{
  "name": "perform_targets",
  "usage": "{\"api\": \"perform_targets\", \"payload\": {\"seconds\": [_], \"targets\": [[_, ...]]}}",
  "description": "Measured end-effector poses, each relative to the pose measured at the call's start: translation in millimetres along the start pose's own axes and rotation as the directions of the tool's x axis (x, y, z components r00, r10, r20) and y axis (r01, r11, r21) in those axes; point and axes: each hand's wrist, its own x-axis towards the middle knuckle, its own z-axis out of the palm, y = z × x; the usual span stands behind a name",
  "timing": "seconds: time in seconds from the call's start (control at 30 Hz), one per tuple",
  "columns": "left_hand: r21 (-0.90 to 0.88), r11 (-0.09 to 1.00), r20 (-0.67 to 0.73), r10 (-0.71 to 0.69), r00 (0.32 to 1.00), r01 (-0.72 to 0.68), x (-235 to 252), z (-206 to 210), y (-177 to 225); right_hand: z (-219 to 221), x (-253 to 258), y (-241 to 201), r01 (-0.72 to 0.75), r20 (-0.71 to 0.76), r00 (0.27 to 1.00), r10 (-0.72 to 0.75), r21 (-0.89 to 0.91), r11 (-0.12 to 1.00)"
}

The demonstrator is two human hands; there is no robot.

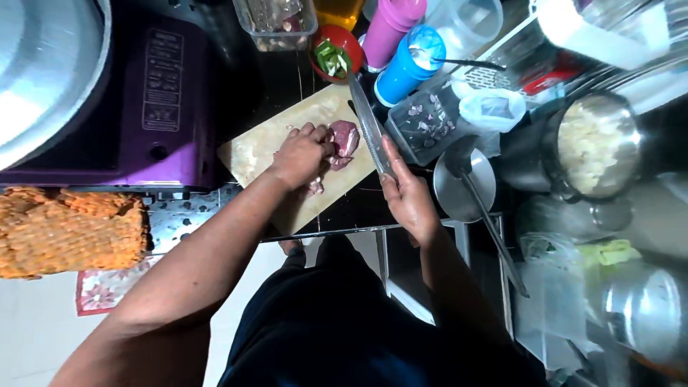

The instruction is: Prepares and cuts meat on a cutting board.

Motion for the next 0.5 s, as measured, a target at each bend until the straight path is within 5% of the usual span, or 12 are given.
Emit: {"api": "perform_targets", "payload": {"seconds": [0.13,0.3,0.5], "targets": [[-0.233,0.972,-0.121,0.001,0.993,-0.030,-1,-13,-8,-1,-10,12,-0.064,-0.001,0.998,0.064,0.079,0.995],[-0.656,0.750,-0.129,-0.220,0.967,0.083,-14,-66,1,9,-16,10,-0.117,0.036,0.993,0.114,0.126,0.985],[-0.798,0.603,-0.243,-0.286,0.927,-0.023,-52,-111,11,60,-35,-30,0.020,0.413,0.910,-0.040,0.054,0.998]]}}
